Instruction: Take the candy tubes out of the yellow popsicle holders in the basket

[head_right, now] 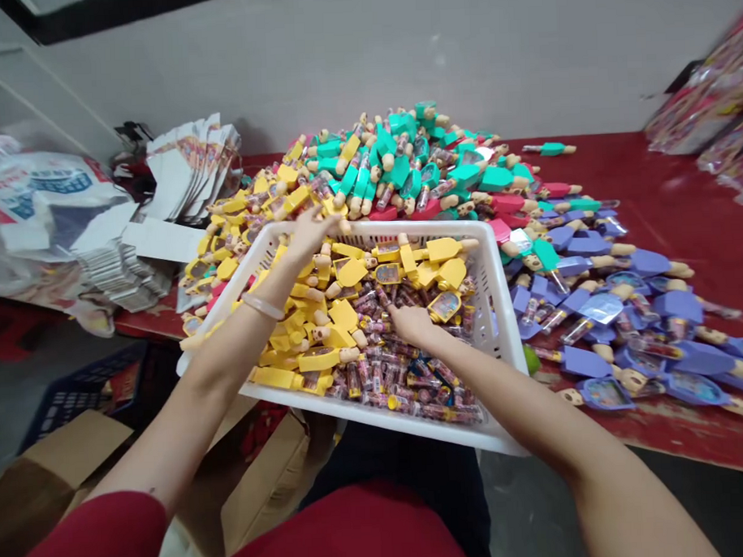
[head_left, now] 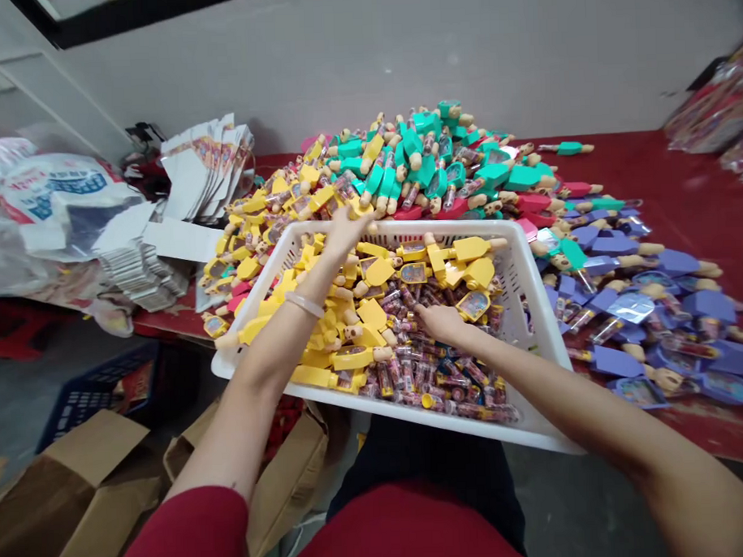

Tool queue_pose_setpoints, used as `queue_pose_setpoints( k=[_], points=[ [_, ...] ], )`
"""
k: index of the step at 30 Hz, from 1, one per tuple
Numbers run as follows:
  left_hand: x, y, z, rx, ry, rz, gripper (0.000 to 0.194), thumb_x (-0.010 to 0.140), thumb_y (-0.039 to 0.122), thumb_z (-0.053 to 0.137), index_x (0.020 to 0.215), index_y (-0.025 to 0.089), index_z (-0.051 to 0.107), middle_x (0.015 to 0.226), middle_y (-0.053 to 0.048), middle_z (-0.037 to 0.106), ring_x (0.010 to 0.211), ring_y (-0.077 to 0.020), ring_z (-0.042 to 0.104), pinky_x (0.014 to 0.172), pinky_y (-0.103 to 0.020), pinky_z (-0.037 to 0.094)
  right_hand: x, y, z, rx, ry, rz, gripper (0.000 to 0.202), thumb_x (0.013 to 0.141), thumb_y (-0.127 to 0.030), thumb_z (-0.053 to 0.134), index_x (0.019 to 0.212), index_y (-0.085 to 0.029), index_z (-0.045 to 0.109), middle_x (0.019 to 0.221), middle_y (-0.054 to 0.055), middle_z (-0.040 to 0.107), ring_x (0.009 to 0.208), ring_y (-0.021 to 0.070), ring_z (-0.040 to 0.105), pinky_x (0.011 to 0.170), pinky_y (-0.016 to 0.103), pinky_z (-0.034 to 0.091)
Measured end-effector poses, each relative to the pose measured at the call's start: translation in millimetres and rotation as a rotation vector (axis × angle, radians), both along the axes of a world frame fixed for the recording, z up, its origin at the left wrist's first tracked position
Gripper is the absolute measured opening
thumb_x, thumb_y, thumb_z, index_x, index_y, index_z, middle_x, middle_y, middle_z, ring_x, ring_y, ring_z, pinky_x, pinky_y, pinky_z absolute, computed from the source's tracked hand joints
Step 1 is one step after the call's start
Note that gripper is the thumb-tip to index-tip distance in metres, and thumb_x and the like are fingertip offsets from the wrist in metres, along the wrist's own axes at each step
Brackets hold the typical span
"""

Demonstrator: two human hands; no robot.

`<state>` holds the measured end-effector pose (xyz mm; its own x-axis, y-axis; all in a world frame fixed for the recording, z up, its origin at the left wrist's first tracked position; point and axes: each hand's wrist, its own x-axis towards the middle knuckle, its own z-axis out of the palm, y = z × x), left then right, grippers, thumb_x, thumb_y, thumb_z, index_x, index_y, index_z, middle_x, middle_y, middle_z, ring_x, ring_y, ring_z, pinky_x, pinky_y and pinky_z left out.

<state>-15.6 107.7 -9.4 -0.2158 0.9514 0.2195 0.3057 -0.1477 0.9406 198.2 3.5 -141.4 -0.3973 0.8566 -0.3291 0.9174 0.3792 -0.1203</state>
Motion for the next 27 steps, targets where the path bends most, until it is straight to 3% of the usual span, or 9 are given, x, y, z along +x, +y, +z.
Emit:
queue_pose_setpoints(
  k=[2, 4, 7, 9, 13, 15, 18, 21, 27],
  points=[
    [18.4, -21.5, -16.6, -0.091, 0.567, -0.131, 0.041, 0.074, 0.039, 0.073, 0.101, 0.009, 0.065, 0.106, -0.016, 0.067, 0.113, -0.0329, 0.056, 0.100, -0.043, 0.041, 0.3, -1.8, 2.7, 0.024, 0.001, -0.011, 0.034, 0.092, -0.022, 0.045, 0.124, -0.016, 0.056, 0.105, 0.019, 0.070, 0.097, 0.0296, 0.068, 0.080, 0.038, 0.048],
    [34.9, -43.4, -35.6, -0.145, 1.019, -0.159, 0.050, 0.070, 0.033, 0.076, 0.110, 0.004, 0.064, 0.129, -0.025, 0.056, 0.129, -0.0393, 0.041, 0.109, -0.050, 0.029, -0.3, -4.1, 9.2, 0.063, 0.017, -0.027, 0.029, 0.091, -0.021, 0.045, 0.115, -0.012, 0.059, 0.107, 0.021, 0.068, 0.099, 0.0297, 0.067, 0.079, 0.037, 0.047],
    [47.3, -64.5, -53.2, -0.159, 1.297, -0.141, 0.059, 0.070, 0.022, 0.074, 0.122, 0.000, 0.057, 0.143, -0.029, 0.043, 0.141, -0.0398, 0.024, 0.116, -0.053, 0.012, 0.3, -3.5, 25.5, 0.147, 0.061, -0.064, 0.030, 0.088, -0.021, 0.048, 0.114, -0.009, 0.056, 0.115, 0.023, 0.064, 0.105, 0.0292, 0.063, 0.079, 0.033, 0.046],
    [47.1, -71.3, -55.0, -0.089, 1.232, -0.153, 0.059, 0.075, 0.021, 0.069, 0.128, 0.001, 0.053, 0.136, -0.027, 0.050, 0.138, -0.0381, 0.031, 0.115, -0.052, 0.016, 2.9, 0.7, 37.2, 0.181, 0.102, -0.083, 0.035, 0.088, -0.023, 0.047, 0.119, -0.009, 0.051, 0.112, 0.020, 0.065, 0.101, 0.0268, 0.063, 0.075, 0.030, 0.045],
    [37.7, -79.9, -48.6, 0.027, 0.711, -0.385, 0.066, 0.077, 0.032, 0.066, 0.136, 0.009, 0.045, 0.126, -0.017, 0.058, 0.116, -0.0282, 0.054, 0.102, -0.037, 0.040, 11.0, 11.9, 51.2, 0.226, 0.336, -0.137, 0.036, 0.085, -0.023, 0.047, 0.120, -0.011, 0.046, 0.098, 0.014, 0.069, 0.086, 0.0243, 0.065, 0.067, 0.029, 0.042],
    [32.4, -83.8, -46.1, -0.027, 0.522, -0.525, 0.066, 0.076, 0.038, 0.068, 0.134, 0.012, 0.049, 0.126, -0.013, 0.058, 0.113, -0.0257, 0.056, 0.099, -0.034, 0.043, 14.0, 15.4, 53.5, 0.256, 0.464, -0.145, 0.034, 0.083, -0.021, 0.049, 0.116, -0.013, 0.049, 0.099, 0.013, 0.069, 0.086, 0.0239, 0.063, 0.070, 0.029, 0.042],
    [26.8, -90.5, -43.3, -0.190, 0.402, -0.657, 0.064, 0.080, 0.043, 0.064, 0.137, 0.018, 0.047, 0.119, -0.009, 0.062, 0.097, -0.0226, 0.062, 0.090, -0.035, 0.048, 16.2, 17.6, 55.9, 0.280, 0.492, -0.123, 0.023, 0.084, -0.027, 0.051, 0.104, -0.015, 0.057, 0.100, 0.012, 0.069, 0.088, 0.0235, 0.062, 0.071, 0.028, 0.041],
    [26.9, -99.1, -39.3, -0.269, 0.412, -0.739, 0.057, 0.085, 0.043, 0.057, 0.136, 0.022, 0.045, 0.105, -0.005, 0.067, 0.079, -0.0194, 0.064, 0.076, -0.033, 0.051, 17.8, 17.3, 59.8, 0.300, 0.374, -0.133, 0.018, 0.083, -0.028, 0.052, 0.092, -0.016, 0.063, 0.096, 0.011, 0.070, 0.086, 0.0231, 0.062, 0.069, 0.028, 0.038],
    [39.4, -115.0, -37.1, -0.068, 0.874, -0.667, 0.047, 0.080, 0.027, 0.065, 0.125, 0.020, 0.052, 0.114, -0.012, 0.064, 0.102, -0.0281, 0.062, 0.088, -0.037, 0.048, 22.3, 12.0, 64.1, 0.345, 0.092, -0.022, 0.019, 0.078, -0.026, 0.055, 0.087, -0.015, 0.068, 0.087, 0.012, 0.072, 0.080, 0.0246, 0.064, 0.068, 0.030, 0.036]
  ],
)
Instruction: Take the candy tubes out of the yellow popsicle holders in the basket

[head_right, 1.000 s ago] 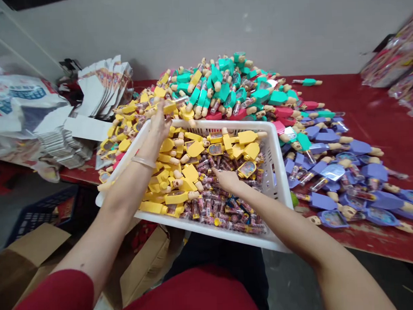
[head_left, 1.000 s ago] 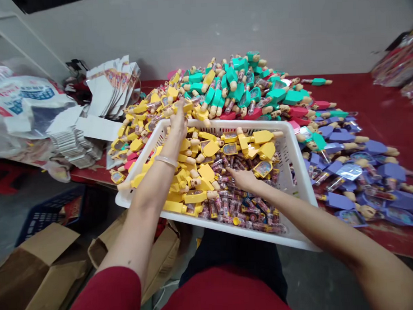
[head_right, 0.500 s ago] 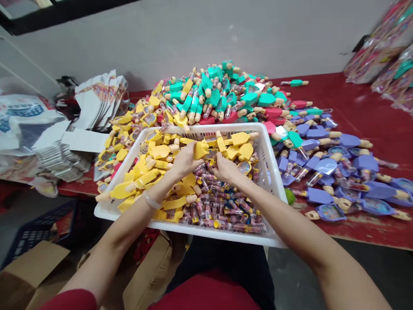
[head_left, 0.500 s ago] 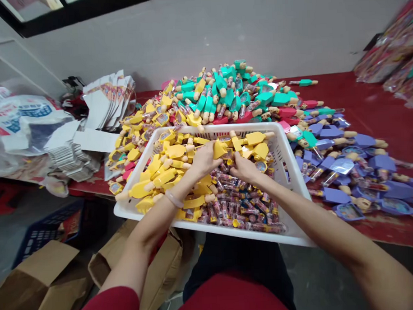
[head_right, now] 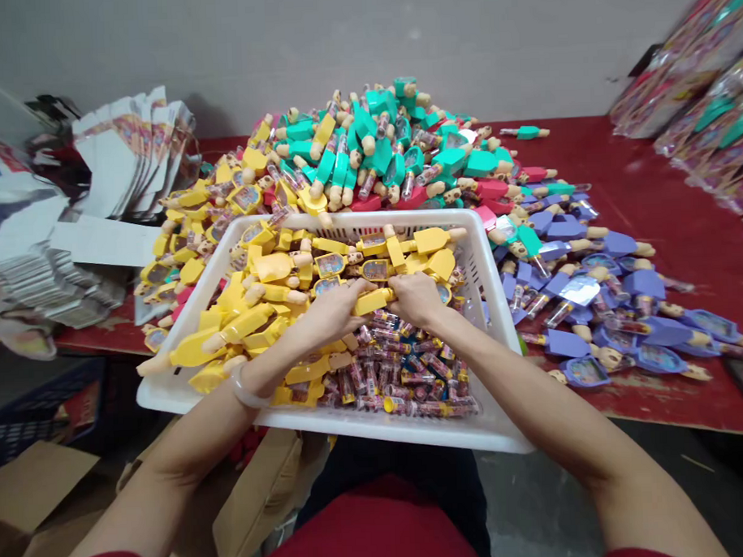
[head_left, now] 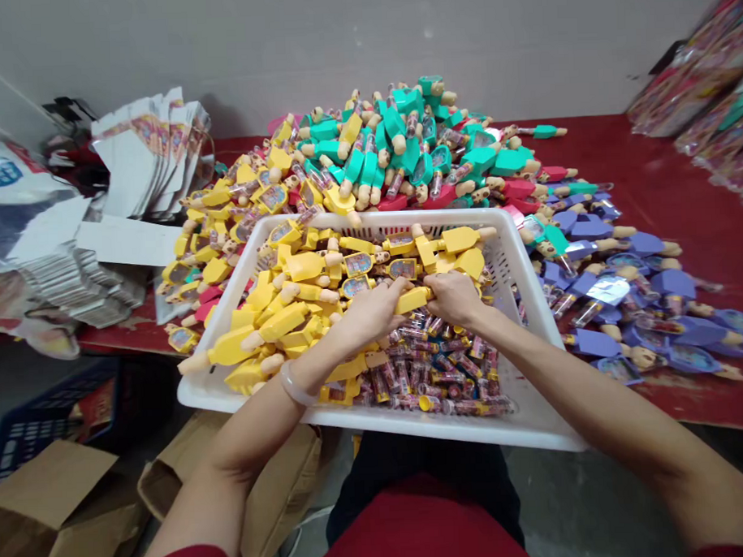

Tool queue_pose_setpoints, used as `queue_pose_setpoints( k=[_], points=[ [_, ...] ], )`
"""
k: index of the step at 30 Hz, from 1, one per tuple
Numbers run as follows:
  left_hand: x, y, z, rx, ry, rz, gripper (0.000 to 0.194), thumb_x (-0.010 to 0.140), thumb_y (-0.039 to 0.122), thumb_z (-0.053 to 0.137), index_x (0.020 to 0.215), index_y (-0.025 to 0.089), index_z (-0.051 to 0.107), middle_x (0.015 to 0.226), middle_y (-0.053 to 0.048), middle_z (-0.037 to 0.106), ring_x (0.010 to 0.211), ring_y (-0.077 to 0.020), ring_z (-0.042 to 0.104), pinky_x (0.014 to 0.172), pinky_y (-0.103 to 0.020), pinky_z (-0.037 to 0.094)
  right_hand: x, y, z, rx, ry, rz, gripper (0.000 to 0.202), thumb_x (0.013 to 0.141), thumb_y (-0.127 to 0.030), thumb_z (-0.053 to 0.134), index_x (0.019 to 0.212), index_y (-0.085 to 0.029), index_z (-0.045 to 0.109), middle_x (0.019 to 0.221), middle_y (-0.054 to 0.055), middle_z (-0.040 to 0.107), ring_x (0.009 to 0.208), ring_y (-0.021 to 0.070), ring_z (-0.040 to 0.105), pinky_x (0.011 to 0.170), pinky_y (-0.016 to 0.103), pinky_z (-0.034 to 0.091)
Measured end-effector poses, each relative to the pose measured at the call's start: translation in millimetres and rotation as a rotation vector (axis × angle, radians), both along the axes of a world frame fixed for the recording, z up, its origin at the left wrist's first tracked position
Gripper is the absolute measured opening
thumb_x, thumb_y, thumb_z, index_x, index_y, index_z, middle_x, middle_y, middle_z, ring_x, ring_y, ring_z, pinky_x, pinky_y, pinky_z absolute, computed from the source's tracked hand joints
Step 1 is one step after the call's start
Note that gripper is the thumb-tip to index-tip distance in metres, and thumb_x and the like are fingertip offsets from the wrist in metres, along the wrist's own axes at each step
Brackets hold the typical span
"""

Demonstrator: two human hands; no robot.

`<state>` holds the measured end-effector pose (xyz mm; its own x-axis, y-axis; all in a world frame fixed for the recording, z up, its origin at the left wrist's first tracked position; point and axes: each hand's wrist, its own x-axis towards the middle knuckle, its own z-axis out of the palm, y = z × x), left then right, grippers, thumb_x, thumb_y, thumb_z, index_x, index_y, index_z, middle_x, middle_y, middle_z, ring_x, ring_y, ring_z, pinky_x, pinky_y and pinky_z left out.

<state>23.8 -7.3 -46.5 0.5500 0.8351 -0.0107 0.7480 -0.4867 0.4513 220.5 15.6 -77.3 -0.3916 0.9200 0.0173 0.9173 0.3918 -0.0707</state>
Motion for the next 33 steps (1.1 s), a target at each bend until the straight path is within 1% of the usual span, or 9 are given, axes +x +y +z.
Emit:
queue_pose_setpoints(
  k=[4, 8, 13, 16, 19, 23, 26, 29, 33],
  points=[
    [3.3, -3.3, -8.2, -0.129, -0.049, 0.017, 0.036, 0.084, 0.036, 0.061, 0.115, 0.019, 0.059, 0.101, -0.010, 0.068, 0.093, -0.0275, 0.064, 0.081, -0.035, 0.048, 2.8, -3.6, -0.4, -0.006, -0.110, 0.117, 0.021, 0.078, -0.025, 0.055, 0.086, -0.013, 0.070, 0.084, 0.015, 0.073, 0.077, 0.0261, 0.065, 0.064, 0.032, 0.035],
    [5.0, -5.7, -16.7, -0.484, -0.252, -0.002, 0.037, 0.079, 0.050, 0.063, 0.097, 0.018, 0.064, 0.090, -0.004, 0.068, 0.081, -0.0215, 0.063, 0.070, -0.028, 0.048, 6.3, -3.3, 1.5, -0.025, -0.153, 0.262, 0.021, 0.075, -0.020, 0.054, 0.083, -0.011, 0.071, 0.079, 0.015, 0.072, 0.071, 0.0250, 0.064, 0.062, 0.032, 0.033],
    [2.2, -5.8, -9.5, -0.712, -0.411, 0.081, 0.042, 0.077, 0.057, 0.064, 0.093, 0.019, 0.062, 0.070, 0.002, 0.060, 0.052, -0.0105, 0.050, 0.048, -0.021, 0.038, 7.2, -2.8, 7.1, -0.015, -0.128, 0.190, 0.022, 0.075, -0.026, 0.056, 0.085, -0.013, 0.071, 0.081, 0.014, 0.073, 0.074, 0.0258, 0.065, 0.060, 0.031, 0.031],
    [-3.0, -3.7, -0.5, -0.615, -0.426, 0.075, 0.046, 0.079, 0.059, 0.064, 0.101, 0.019, 0.058, 0.073, 0.002, 0.061, 0.053, -0.0111, 0.052, 0.048, -0.021, 0.039, 5.5, -6.4, 11.0, -0.053, -0.042, 0.126, 0.018, 0.074, -0.028, 0.058, 0.080, -0.016, 0.070, 0.080, 0.012, 0.073, 0.073, 0.0245, 0.065, 0.059, 0.030, 0.031],
    [-4.5, -6.3, 5.3, -0.309, -0.408, 0.044, 0.040, 0.082, 0.055, 0.064, 0.102, 0.020, 0.058, 0.085, -0.001, 0.065, 0.073, -0.0157, 0.061, 0.063, -0.024, 0.046, 8.4, -17.2, 17.5, -0.128, 0.186, 0.052, 0.015, 0.077, -0.028, 0.057, 0.074, -0.018, 0.067, 0.075, 0.008, 0.071, 0.069, 0.0211, 0.062, 0.059, 0.027, 0.032],
    [1.5, -23.4, 3.0, -0.041, -0.321, -0.143, 0.036, 0.088, 0.045, 0.062, 0.115, 0.023, 0.058, 0.109, -0.005, 0.067, 0.095, -0.0185, 0.065, 0.081, -0.026, 0.048, 23.2, -52.9, 27.3, -0.285, 0.420, -0.021, 0.019, 0.079, -0.028, 0.053, 0.064, -0.019, 0.060, 0.063, 0.003, 0.066, 0.058, 0.0161, 0.057, 0.055, 0.025, 0.031],
    [7.8, -42.0, -4.9, 0.021, -0.178, -0.306, 0.037, 0.091, 0.044, 0.056, 0.121, 0.021, 0.055, 0.114, -0.007, 0.067, 0.097, -0.0196, 0.066, 0.080, -0.028, 0.050, 30.4, -91.8, 30.4, -0.323, 0.279, -0.139, 0.017, 0.077, -0.028, 0.055, 0.064, -0.020, 0.061, 0.064, 0.005, 0.068, 0.059, 0.0179, 0.059, 0.054, 0.026, 0.029],
    [11.9, -57.0, -11.7, 0.088, -0.008, -0.403, 0.039, 0.096, 0.048, 0.046, 0.119, 0.018, 0.054, 0.103, -0.009, 0.070, 0.088, -0.0219, 0.068, 0.071, -0.030, 0.051, 26.7, -123.7, 27.7, -0.319, 0.058, -0.233, 0.012, 0.075, -0.024, 0.056, 0.077, -0.020, 0.067, 0.074, 0.008, 0.073, 0.068, 0.0225, 0.065, 0.056, 0.028, 0.029],
    [11.7, -65.8, -12.7, 0.098, 0.125, -0.476, 0.031, 0.096, 0.041, 0.042, 0.113, 0.017, 0.053, 0.091, -0.008, 0.070, 0.082, -0.0229, 0.069, 0.066, -0.031, 0.050, 16.1, -140.4, 20.4, -0.299, -0.023, -0.251, 0.016, 0.077, -0.023, 0.056, 0.088, -0.019, 0.067, 0.083, 0.009, 0.075, 0.075, 0.0235, 0.068, 0.057, 0.029, 0.030]
  ],
)
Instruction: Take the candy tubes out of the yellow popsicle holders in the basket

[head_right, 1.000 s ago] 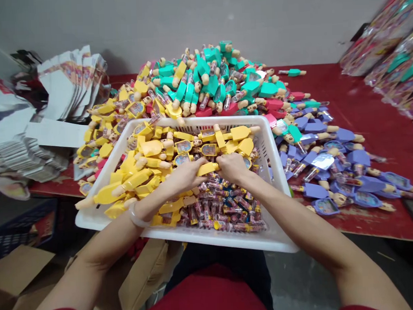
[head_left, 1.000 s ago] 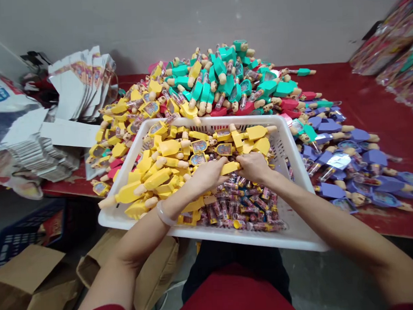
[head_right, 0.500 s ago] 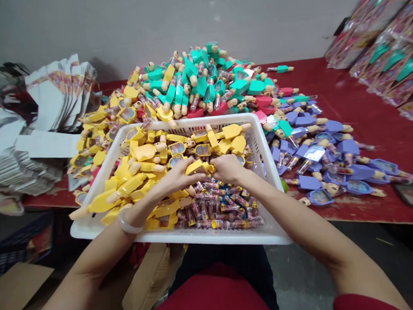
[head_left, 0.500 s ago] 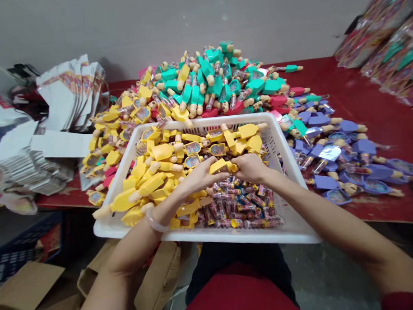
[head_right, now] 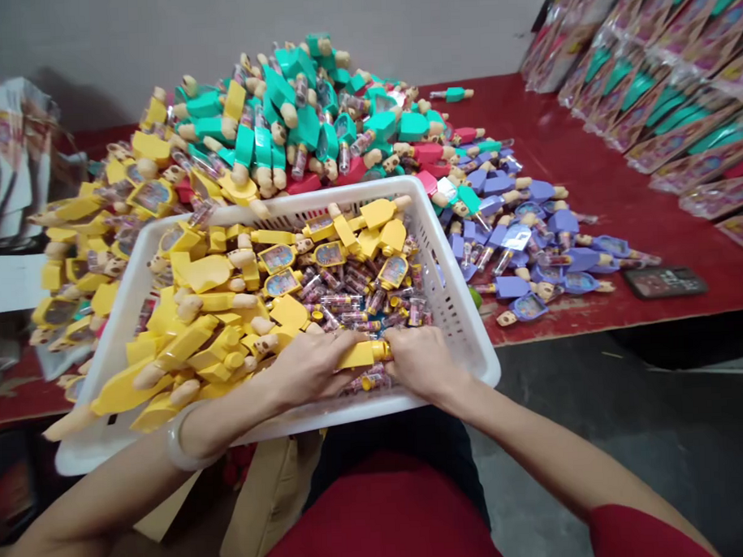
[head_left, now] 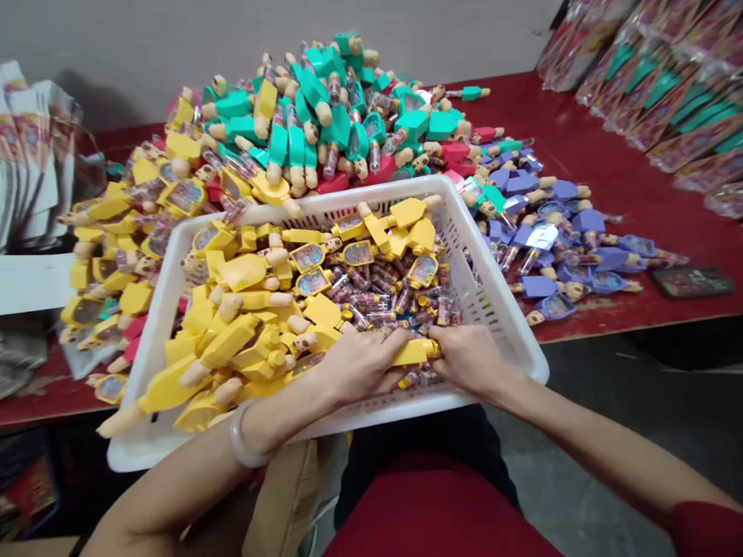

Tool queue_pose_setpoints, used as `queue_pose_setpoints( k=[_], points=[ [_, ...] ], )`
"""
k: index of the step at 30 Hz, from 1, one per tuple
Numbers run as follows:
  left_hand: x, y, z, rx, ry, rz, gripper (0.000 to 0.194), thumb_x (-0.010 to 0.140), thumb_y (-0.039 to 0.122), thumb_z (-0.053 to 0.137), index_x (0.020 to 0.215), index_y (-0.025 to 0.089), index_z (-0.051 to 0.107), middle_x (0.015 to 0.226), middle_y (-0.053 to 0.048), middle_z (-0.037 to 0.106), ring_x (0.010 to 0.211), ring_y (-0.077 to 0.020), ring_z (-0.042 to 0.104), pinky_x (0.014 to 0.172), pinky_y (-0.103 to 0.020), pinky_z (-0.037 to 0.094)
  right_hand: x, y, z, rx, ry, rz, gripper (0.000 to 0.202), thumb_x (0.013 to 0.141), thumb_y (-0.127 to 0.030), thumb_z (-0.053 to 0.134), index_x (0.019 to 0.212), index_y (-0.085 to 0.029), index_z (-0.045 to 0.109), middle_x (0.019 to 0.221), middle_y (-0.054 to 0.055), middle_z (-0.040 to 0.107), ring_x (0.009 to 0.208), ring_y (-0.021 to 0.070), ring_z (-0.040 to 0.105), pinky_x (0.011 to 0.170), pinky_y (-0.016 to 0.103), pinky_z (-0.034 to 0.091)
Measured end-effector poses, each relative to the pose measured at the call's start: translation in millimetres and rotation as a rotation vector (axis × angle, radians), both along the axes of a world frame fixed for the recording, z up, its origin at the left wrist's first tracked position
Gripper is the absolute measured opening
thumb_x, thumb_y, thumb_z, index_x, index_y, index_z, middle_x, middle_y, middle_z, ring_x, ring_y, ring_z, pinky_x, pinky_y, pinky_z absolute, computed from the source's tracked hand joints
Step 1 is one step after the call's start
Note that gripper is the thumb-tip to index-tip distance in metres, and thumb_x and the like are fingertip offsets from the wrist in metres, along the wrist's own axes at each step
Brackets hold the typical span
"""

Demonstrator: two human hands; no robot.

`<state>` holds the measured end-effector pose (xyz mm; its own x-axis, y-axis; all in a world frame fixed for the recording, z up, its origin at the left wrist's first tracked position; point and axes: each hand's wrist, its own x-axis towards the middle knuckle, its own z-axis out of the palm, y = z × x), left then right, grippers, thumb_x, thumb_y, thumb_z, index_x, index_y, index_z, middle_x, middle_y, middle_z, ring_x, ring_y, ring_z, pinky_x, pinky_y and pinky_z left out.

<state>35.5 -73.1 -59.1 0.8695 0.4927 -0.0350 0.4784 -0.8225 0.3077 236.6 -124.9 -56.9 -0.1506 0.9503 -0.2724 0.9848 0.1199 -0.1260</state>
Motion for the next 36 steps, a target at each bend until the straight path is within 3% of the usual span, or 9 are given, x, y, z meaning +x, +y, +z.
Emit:
queue_pose_setpoints(
  k=[6, 11, 15, 17, 19, 23, 27, 32, 36],
  points=[
    [0.3, -2.7, 7.5, -0.246, 0.079, 0.035, 0.029, 0.093, 0.041, 0.045, 0.108, 0.017, 0.053, 0.089, -0.009, 0.068, 0.077, -0.0230, 0.066, 0.065, -0.031, 0.047, -3.9, 0.4, -2.8, 0.014, -0.052, 0.124, 0.016, 0.081, -0.021, 0.055, 0.088, -0.014, 0.067, 0.082, 0.016, 0.073, 0.075, 0.0275, 0.068, 0.060, 0.031, 0.034],
    [3.5, 5.1, 14.3, -0.757, -0.120, 0.165, 0.032, 0.086, 0.048, 0.059, 0.098, 0.019, 0.059, 0.093, -0.003, 0.065, 0.083, -0.0181, 0.061, 0.071, -0.026, 0.046, -5.5, -1.3, -2.4, 0.006, -0.041, 0.183, 0.019, 0.084, -0.018, 0.052, 0.088, -0.012, 0.069, 0.084, 0.017, 0.073, 0.073, 0.0269, 0.068, 0.058, 0.031, 0.035],
    [5.4, 11.1, 19.7, -1.210, -0.028, 0.263, 0.032, 0.083, 0.048, 0.061, 0.093, 0.018, 0.058, 0.072, 0.002, 0.055, 0.054, -0.0097, 0.048, 0.050, -0.021, 0.038, -7.6, -1.7, -1.2, 0.007, -0.038, 0.237, 0.023, 0.086, -0.016, 0.048, 0.088, -0.011, 0.070, 0.083, 0.016, 0.074, 0.073, 0.0264, 0.069, 0.058, 0.031, 0.037],
    [6.2, 10.3, 19.8, -1.266, 0.013, 0.279, 0.034, 0.084, 0.050, 0.058, 0.095, 0.018, 0.057, 0.070, 0.003, 0.054, 0.050, -0.0089, 0.044, 0.047, -0.021, 0.036, -8.0, -1.0, -1.3, -0.004, -0.040, 0.247, 0.024, 0.087, -0.016, 0.047, 0.088, -0.011, 0.071, 0.084, 0.016, 0.074, 0.074, 0.0260, 0.069, 0.059, 0.031, 0.039],
    [6.7, 6.8, 17.3, -1.074, 0.010, 0.233, 0.034, 0.086, 0.051, 0.056, 0.095, 0.018, 0.058, 0.075, 0.001, 0.059, 0.057, -0.0117, 0.051, 0.053, -0.022, 0.041, -8.2, 0.3, -2.5, -0.037, -0.042, 0.241, 0.025, 0.088, -0.020, 0.048, 0.091, -0.011, 0.071, 0.084, 0.017, 0.074, 0.075, 0.0258, 0.070, 0.061, 0.030, 0.041],
    [6.5, -1.3, 4.7, -0.283, 0.122, 0.006, 0.032, 0.090, 0.042, 0.053, 0.108, 0.016, 0.058, 0.085, -0.007, 0.066, 0.073, -0.0205, 0.062, 0.063, -0.028, 0.045, -8.6, 6.7, -6.1, -0.187, -0.021, 0.178, 0.028, 0.082, -0.035, 0.057, 0.087, -0.013, 0.073, 0.080, 0.017, 0.073, 0.077, 0.0284, 0.070, 0.064, 0.031, 0.045],
    [2.6, -1.3, -9.4, 0.207, 0.143, -0.203, 0.029, 0.096, 0.032, 0.045, 0.120, 0.018, 0.055, 0.090, -0.008, 0.068, 0.073, -0.0207, 0.064, 0.062, -0.030, 0.045, -4.6, 16.8, -9.6, -0.403, 0.195, 0.086, 0.018, 0.074, -0.029, 0.058, 0.077, -0.016, 0.069, 0.076, 0.012, 0.071, 0.070, 0.0235, 0.066, 0.054, 0.027, 0.041],
    [-6.0, -3.0, -8.4, 0.567, 0.015, -0.227, 0.028, 0.098, 0.021, 0.041, 0.122, 0.023, 0.055, 0.110, -0.009, 0.067, 0.080, -0.0189, 0.062, 0.064, -0.031, 0.042, 3.4, 19.9, -17.9, -0.834, 0.615, -0.146, 0.014, 0.062, -0.024, 0.060, 0.059, -0.020, 0.048, 0.042, -0.006, 0.042, 0.036, 0.0084, 0.035, 0.036, 0.022, 0.024],
    [-9.9, -2.0, -1.7, 0.590, -0.040, -0.224, 0.030, 0.099, 0.021, 0.041, 0.125, 0.026, 0.055, 0.119, -0.006, 0.065, 0.087, -0.0194, 0.061, 0.070, -0.033, 0.044, 3.2, 23.1, -12.3, -1.040, 0.790, -0.160, 0.028, 0.063, -0.028, 0.065, 0.056, -0.022, 0.039, 0.038, -0.010, 0.032, 0.034, 0.0058, 0.024, 0.034, 0.021, 0.019]
  ],
)
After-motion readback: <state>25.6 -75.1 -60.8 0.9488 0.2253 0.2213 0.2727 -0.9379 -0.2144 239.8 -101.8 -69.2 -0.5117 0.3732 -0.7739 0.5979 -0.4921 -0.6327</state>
